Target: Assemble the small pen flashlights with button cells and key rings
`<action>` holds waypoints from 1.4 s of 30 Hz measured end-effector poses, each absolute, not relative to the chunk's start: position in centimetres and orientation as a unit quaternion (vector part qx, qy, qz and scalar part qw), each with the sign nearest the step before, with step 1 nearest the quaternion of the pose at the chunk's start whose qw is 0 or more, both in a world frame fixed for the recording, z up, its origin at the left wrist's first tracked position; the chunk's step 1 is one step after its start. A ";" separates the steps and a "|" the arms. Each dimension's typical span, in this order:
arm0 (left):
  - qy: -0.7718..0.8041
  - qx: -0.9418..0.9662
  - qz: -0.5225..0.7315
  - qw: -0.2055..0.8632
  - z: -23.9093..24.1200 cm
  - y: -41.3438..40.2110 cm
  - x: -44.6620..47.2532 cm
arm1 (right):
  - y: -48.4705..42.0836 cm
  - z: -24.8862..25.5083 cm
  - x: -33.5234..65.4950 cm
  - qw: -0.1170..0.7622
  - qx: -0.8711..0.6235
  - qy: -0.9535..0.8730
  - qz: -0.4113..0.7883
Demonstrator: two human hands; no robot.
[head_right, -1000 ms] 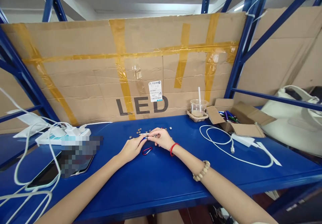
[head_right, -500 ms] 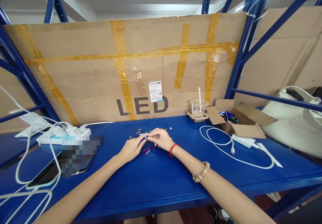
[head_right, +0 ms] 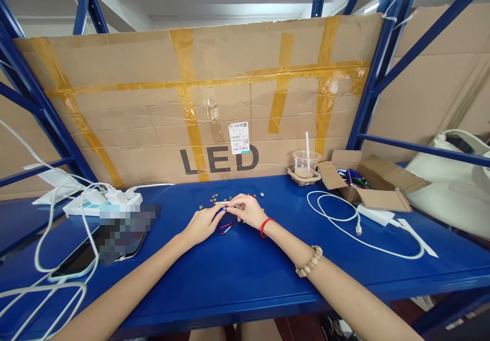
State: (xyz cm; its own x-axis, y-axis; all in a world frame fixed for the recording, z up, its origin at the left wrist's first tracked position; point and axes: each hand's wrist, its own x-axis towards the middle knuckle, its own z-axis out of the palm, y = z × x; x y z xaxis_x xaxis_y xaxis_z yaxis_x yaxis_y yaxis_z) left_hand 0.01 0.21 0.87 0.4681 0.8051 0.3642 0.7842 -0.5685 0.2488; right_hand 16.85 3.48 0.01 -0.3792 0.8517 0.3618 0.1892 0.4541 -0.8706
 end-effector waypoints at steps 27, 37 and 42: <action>0.467 0.863 0.193 0.013 1.0 0.1 -0.1 | 3.9 0.0 17.1 0.399 -0.375 -0.729 0.411; 0.460 0.865 0.201 -0.003 1.0 -0.1 -0.1 | 4.0 -0.1 17.1 0.398 -0.385 -0.728 0.406; 0.461 0.864 0.201 -0.011 0.9 -0.2 0.0 | 4.0 -0.1 17.2 0.381 -0.386 -0.726 0.423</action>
State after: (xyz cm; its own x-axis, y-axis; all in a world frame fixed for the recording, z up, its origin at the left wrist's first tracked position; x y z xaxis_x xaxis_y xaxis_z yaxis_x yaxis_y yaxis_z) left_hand -0.04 -0.18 0.91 0.4948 0.7923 0.3569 0.8011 -0.5751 0.1662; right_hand 17.19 3.98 -0.09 -0.4110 0.8832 0.2260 0.2381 0.3433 -0.9085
